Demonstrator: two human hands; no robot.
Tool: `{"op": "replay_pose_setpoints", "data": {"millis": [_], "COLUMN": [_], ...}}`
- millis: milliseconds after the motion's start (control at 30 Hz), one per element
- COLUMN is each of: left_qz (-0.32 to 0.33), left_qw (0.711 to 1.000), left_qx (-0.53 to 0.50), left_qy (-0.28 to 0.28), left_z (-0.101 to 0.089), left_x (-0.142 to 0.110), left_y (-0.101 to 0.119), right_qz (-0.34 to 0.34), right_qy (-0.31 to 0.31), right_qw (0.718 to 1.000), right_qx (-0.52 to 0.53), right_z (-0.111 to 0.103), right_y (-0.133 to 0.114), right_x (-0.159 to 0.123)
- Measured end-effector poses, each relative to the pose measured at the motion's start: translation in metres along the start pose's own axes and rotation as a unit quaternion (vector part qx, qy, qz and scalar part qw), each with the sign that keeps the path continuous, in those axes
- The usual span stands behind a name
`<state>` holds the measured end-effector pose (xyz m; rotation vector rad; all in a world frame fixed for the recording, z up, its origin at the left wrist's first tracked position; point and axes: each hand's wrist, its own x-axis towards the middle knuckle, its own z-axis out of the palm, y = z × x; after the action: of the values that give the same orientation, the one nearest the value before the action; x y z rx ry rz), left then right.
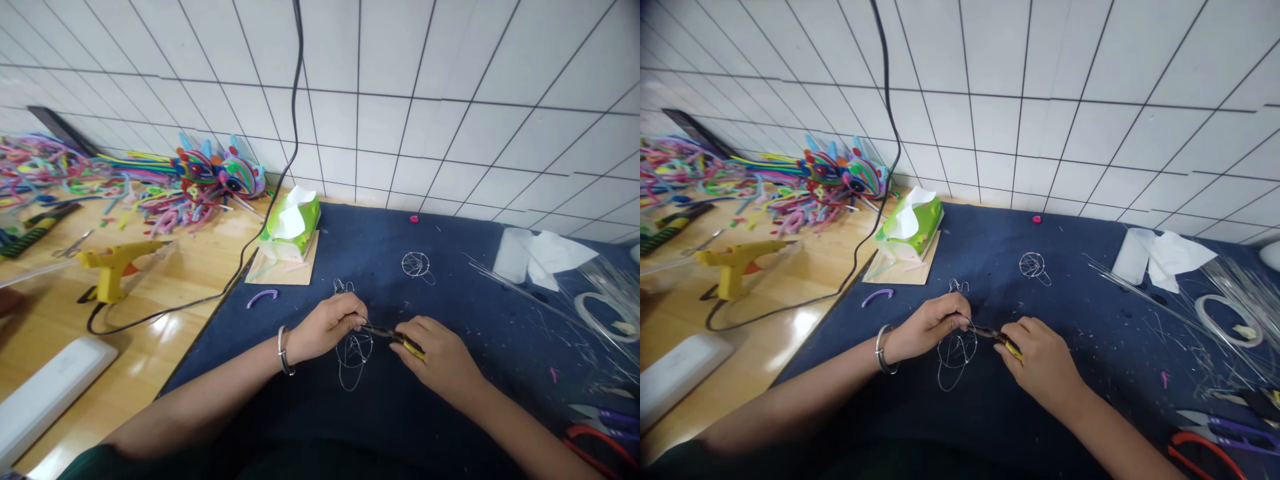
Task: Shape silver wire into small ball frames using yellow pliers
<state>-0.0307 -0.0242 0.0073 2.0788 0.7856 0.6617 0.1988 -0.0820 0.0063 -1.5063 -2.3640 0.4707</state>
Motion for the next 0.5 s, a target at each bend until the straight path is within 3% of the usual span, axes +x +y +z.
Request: {"op": "replay_pose_setpoints", "data": {"millis": [500], "left_qz": [0.009], "left_qw": [1.000], "left_qx": [0.019], "left_qy": [-0.019], "left_z": [-0.0011], "left_x": [-0.0002], "left_y": [0.0013], "right_qz": [-0.023], "right_qy": [0.015], "right_qw": [0.999], "right_qx": [-0.044], "right_z": [-0.0003], "right_y": [-0.0019], "right_x": [0.0001]}}
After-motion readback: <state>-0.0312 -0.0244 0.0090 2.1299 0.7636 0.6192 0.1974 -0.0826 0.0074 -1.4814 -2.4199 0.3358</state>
